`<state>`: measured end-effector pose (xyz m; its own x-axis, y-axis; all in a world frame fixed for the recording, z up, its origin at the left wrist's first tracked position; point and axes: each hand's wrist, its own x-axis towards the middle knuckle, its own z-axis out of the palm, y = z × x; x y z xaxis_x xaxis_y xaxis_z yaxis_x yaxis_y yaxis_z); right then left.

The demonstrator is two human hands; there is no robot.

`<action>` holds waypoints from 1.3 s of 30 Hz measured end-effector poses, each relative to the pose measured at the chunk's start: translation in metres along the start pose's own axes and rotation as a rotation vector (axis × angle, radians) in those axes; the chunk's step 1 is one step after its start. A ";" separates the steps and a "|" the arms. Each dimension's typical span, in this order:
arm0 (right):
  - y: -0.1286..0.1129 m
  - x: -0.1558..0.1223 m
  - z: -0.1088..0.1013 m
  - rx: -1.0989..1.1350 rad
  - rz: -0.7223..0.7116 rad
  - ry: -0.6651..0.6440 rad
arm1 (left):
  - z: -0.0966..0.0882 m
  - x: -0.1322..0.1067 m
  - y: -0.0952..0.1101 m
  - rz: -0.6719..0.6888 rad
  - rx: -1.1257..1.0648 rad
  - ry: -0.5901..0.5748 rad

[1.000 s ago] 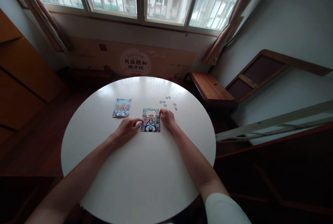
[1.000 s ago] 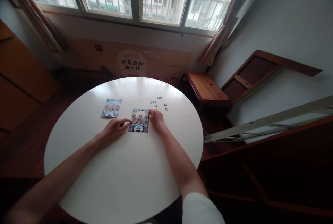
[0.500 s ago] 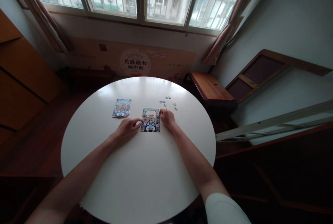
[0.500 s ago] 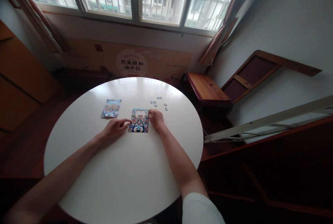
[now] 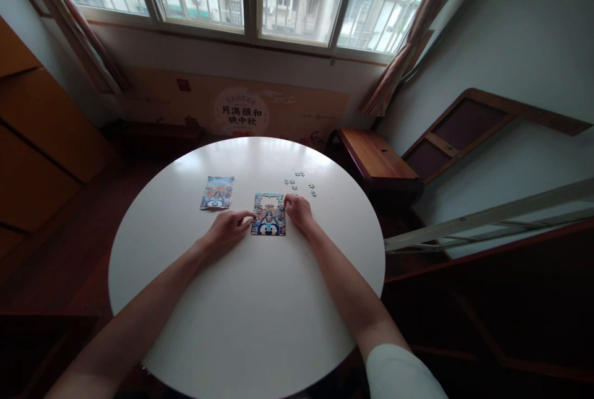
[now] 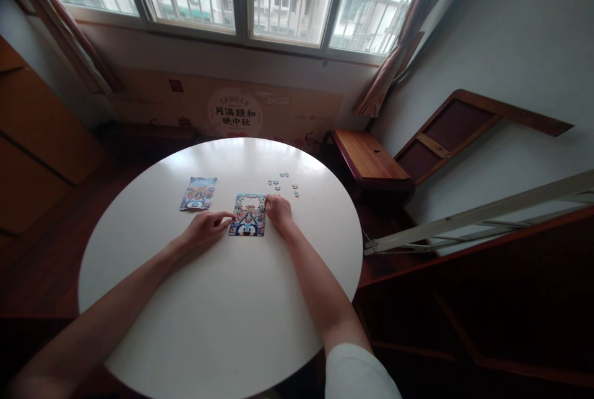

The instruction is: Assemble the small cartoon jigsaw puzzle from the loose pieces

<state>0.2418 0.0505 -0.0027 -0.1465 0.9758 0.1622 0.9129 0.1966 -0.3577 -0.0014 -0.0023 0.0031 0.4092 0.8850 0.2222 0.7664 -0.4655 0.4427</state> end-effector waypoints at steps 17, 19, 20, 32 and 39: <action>0.002 0.000 0.003 0.090 -0.013 0.039 | -0.001 0.000 0.001 -0.003 -0.002 -0.001; 0.003 0.001 0.005 0.162 -0.012 0.074 | -0.001 0.000 0.001 -0.004 -0.006 0.000; 0.004 0.003 0.005 0.206 -0.010 0.102 | -0.001 -0.001 0.001 -0.005 -0.007 -0.001; 0.062 0.014 -0.023 0.296 0.375 0.598 | -0.001 0.000 0.001 -0.001 0.016 -0.008; 0.079 0.013 -0.017 0.274 0.526 0.581 | -0.001 -0.001 0.001 -0.004 0.013 -0.001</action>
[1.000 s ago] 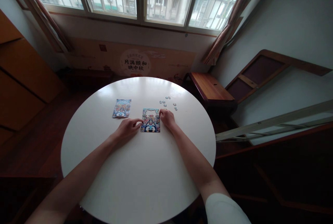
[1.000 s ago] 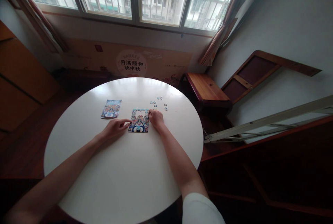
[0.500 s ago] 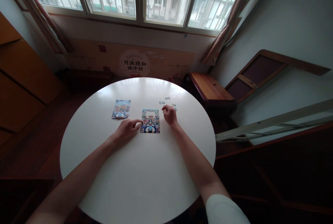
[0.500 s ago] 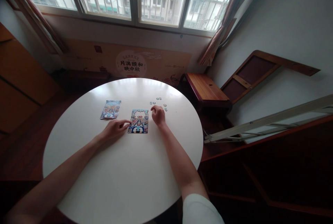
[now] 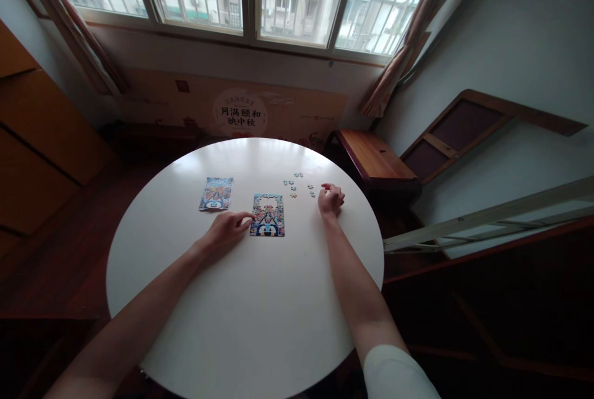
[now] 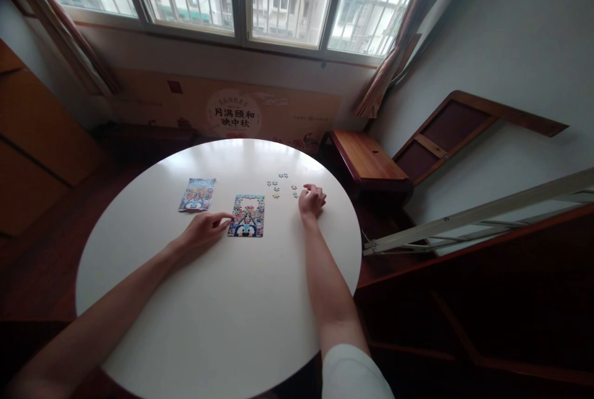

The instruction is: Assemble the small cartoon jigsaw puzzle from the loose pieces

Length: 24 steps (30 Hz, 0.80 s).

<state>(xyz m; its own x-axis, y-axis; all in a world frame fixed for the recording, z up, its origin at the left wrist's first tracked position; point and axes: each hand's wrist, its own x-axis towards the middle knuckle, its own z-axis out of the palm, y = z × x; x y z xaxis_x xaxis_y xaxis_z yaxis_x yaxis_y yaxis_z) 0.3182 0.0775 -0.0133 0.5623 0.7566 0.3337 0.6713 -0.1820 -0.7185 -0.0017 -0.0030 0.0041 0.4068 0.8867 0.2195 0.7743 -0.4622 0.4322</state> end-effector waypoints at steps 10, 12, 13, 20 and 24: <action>-0.002 -0.002 0.001 -0.130 -0.039 -0.147 | 0.000 0.000 0.001 -0.008 -0.015 -0.012; -0.003 -0.003 0.000 -0.130 -0.038 -0.152 | -0.001 0.000 0.001 -0.010 -0.016 -0.013; -0.003 -0.003 0.000 -0.130 -0.039 -0.154 | -0.001 0.000 0.001 -0.010 -0.018 -0.014; -0.003 -0.002 0.000 -0.157 -0.030 -0.176 | -0.001 0.000 0.001 -0.002 -0.029 -0.006; -0.003 -0.001 0.001 -0.162 -0.028 -0.186 | -0.001 0.000 0.002 -0.004 -0.020 -0.006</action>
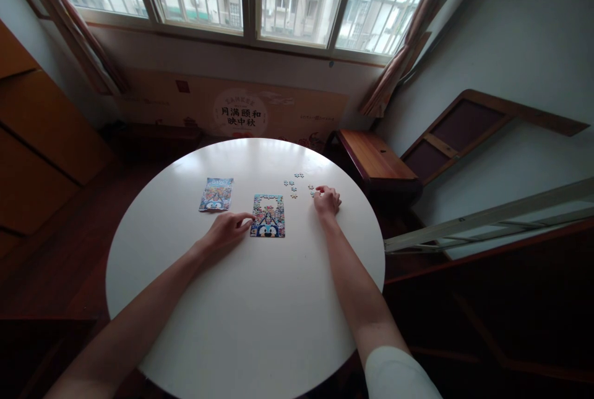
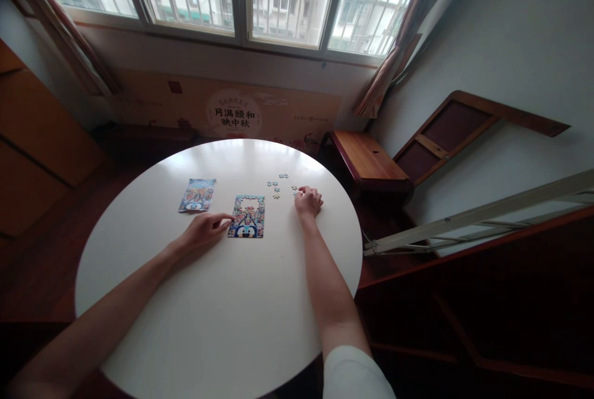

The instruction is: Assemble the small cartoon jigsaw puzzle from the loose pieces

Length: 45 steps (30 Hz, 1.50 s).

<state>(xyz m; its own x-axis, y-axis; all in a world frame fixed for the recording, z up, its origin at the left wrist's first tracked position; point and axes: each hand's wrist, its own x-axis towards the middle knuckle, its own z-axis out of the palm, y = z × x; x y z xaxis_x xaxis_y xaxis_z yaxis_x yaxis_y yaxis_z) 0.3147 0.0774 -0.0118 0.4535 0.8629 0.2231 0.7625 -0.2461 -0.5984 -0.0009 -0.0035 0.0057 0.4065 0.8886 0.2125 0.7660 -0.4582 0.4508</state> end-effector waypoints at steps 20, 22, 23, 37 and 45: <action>0.004 -0.002 0.001 0.001 -0.018 0.009 | 0.000 0.000 0.001 -0.005 0.000 -0.004; 0.004 -0.002 0.000 0.010 -0.023 0.009 | 0.000 0.000 0.001 -0.005 -0.007 0.000; 0.004 -0.002 0.000 0.016 -0.025 0.007 | 0.000 0.000 0.001 -0.008 -0.009 0.002; 0.004 0.000 0.003 -0.043 0.002 0.017 | 0.003 0.000 -0.003 0.003 0.011 0.006; 0.004 -0.001 0.002 -0.019 -0.043 -0.012 | 0.002 0.000 -0.002 -0.004 0.009 0.002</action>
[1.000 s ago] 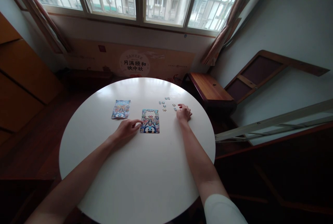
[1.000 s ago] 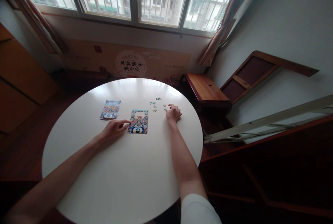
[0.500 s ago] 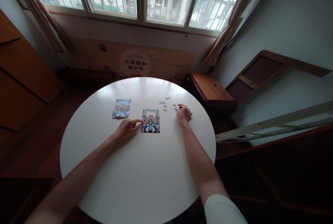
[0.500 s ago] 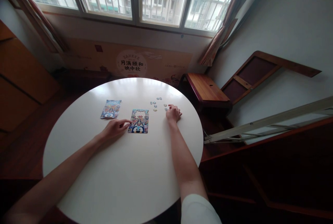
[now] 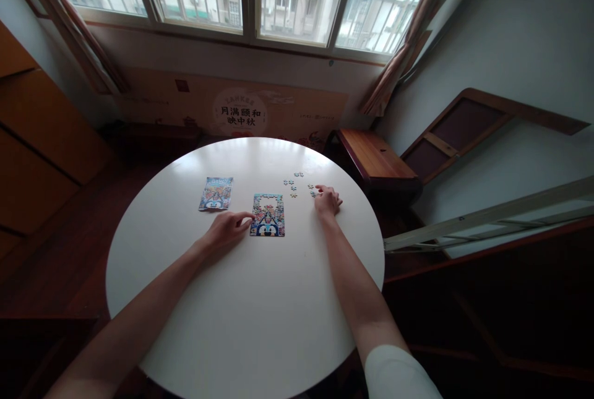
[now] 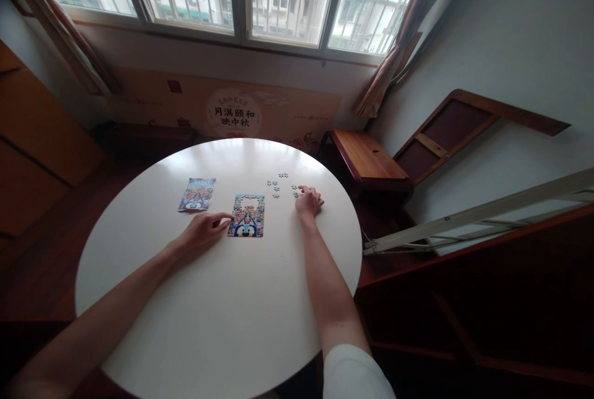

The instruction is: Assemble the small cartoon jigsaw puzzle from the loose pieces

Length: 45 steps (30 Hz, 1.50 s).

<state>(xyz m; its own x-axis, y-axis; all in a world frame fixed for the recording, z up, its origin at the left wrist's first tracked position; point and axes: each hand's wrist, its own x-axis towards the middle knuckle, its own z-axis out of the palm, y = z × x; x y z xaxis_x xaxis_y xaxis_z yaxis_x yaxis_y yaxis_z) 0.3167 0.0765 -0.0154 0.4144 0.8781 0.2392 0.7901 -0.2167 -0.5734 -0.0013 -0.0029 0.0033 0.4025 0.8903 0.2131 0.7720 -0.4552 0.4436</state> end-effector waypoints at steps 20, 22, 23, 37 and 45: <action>-0.001 0.001 0.004 0.078 -0.161 -0.067 | -0.001 0.000 0.001 0.005 -0.016 -0.007; -0.001 0.001 0.004 0.082 -0.162 -0.073 | -0.001 0.000 0.001 0.007 -0.017 -0.007; -0.001 0.001 0.004 0.084 -0.164 -0.075 | -0.001 0.000 0.001 0.007 -0.016 -0.006; -0.004 0.000 0.008 0.203 -0.344 -0.021 | -0.001 0.000 0.000 0.011 -0.009 -0.002; -0.014 -0.010 0.011 0.083 -0.442 -0.009 | -0.001 0.001 0.000 0.012 -0.010 -0.001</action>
<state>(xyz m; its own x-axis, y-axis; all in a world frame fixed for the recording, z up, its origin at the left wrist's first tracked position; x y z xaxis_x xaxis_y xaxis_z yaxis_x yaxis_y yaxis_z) 0.2964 0.0756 -0.0184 0.0409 0.8827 0.4682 0.8513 0.2144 -0.4788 -0.0013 -0.0024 0.0040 0.4121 0.8848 0.2175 0.7621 -0.4656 0.4499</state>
